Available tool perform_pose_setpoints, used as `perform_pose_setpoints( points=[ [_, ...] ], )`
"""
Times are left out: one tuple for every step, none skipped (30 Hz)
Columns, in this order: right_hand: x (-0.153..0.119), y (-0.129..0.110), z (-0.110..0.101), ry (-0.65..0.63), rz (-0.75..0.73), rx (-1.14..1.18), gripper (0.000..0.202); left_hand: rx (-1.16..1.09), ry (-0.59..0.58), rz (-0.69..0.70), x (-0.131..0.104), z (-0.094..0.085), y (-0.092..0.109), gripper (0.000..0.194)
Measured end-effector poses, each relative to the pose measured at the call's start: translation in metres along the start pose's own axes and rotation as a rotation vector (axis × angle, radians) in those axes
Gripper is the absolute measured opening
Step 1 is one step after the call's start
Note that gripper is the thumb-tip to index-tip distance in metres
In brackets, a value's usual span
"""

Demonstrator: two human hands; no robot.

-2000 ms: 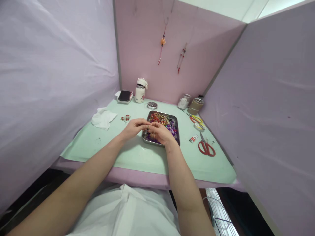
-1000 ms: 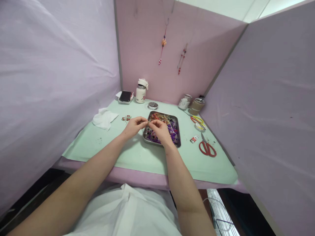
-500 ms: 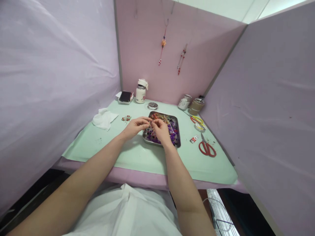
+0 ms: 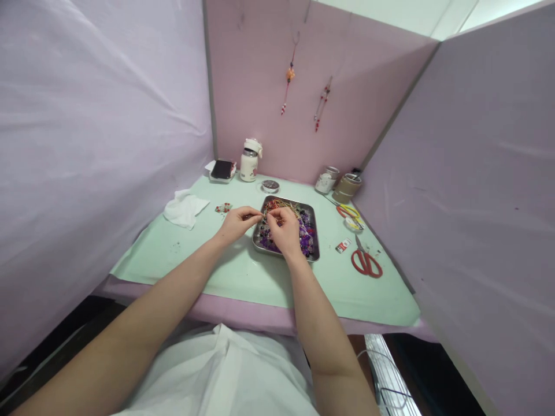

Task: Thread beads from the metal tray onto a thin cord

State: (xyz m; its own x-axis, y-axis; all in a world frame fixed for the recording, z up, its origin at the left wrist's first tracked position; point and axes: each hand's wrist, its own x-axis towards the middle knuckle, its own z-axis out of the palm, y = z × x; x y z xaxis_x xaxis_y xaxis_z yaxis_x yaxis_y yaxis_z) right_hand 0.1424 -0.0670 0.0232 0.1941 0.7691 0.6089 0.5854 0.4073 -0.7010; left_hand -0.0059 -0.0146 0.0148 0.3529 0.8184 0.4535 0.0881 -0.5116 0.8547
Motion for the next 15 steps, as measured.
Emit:
perform_pose_setpoints(
  points=[
    [-0.0008,-0.0022,0.0002,-0.002,-0.025,-0.041,0.011,0.043,0.006,0.027,-0.0001,0.0003,-0.0006,0.019],
    [-0.0015,-0.0037,0.0008,-0.001,-0.043,-0.087,0.010,0.084,0.007,0.054,-0.0004,0.0006,-0.0008,0.017],
    [-0.0023,-0.0045,0.0015,0.003,-0.055,-0.136,0.010,0.120,0.006,0.080,-0.0008,0.0009,-0.0008,0.016],
    [-0.0030,-0.0046,0.0024,0.008,-0.062,-0.184,0.009,0.147,0.006,0.105,-0.0013,0.0013,-0.0008,0.015],
    [-0.0036,-0.0042,0.0033,0.013,-0.068,-0.226,0.009,0.167,0.006,0.128,-0.0018,0.0017,-0.0006,0.014],
    [-0.0041,-0.0035,0.0042,0.016,-0.074,-0.261,0.009,0.181,0.006,0.148,-0.0022,0.0022,-0.0005,0.014],
    [-0.0046,-0.0025,0.0049,0.016,-0.081,-0.288,0.009,0.191,0.005,0.165,-0.0026,0.0027,-0.0005,0.014],
    [-0.0049,-0.0015,0.0055,0.015,-0.087,-0.310,0.009,0.198,0.004,0.178,-0.0029,0.0032,-0.0005,0.014],
    [-0.0052,-0.0005,0.0059,0.014,-0.091,-0.329,0.009,0.205,0.001,0.184,-0.0031,0.0037,-0.0005,0.014],
    [-0.0055,0.0004,0.0062,0.012,-0.094,-0.344,0.009,0.212,-0.002,0.184,-0.0031,0.0040,-0.0006,0.014],
    [-0.0058,0.0011,0.0064,0.006,-0.097,-0.358,0.009,0.218,-0.006,0.181,-0.0031,0.0044,-0.0006,0.014],
    [-0.0060,0.0016,0.0065,0.000,-0.100,-0.370,0.009,0.222,-0.011,0.173,-0.0031,0.0046,-0.0005,0.014],
    [-0.0062,0.0019,0.0066,-0.006,-0.105,-0.381,0.009,0.224,-0.015,0.163,-0.0031,0.0048,-0.0004,0.014],
    [-0.0063,0.0020,0.0065,-0.014,-0.114,-0.388,0.009,0.223,-0.018,0.150,-0.0030,0.0050,-0.0002,0.014],
    [-0.0065,0.0019,0.0064,-0.026,-0.126,-0.391,0.008,0.219,-0.020,0.135,-0.0030,0.0050,0.0002,0.014]
  ],
)
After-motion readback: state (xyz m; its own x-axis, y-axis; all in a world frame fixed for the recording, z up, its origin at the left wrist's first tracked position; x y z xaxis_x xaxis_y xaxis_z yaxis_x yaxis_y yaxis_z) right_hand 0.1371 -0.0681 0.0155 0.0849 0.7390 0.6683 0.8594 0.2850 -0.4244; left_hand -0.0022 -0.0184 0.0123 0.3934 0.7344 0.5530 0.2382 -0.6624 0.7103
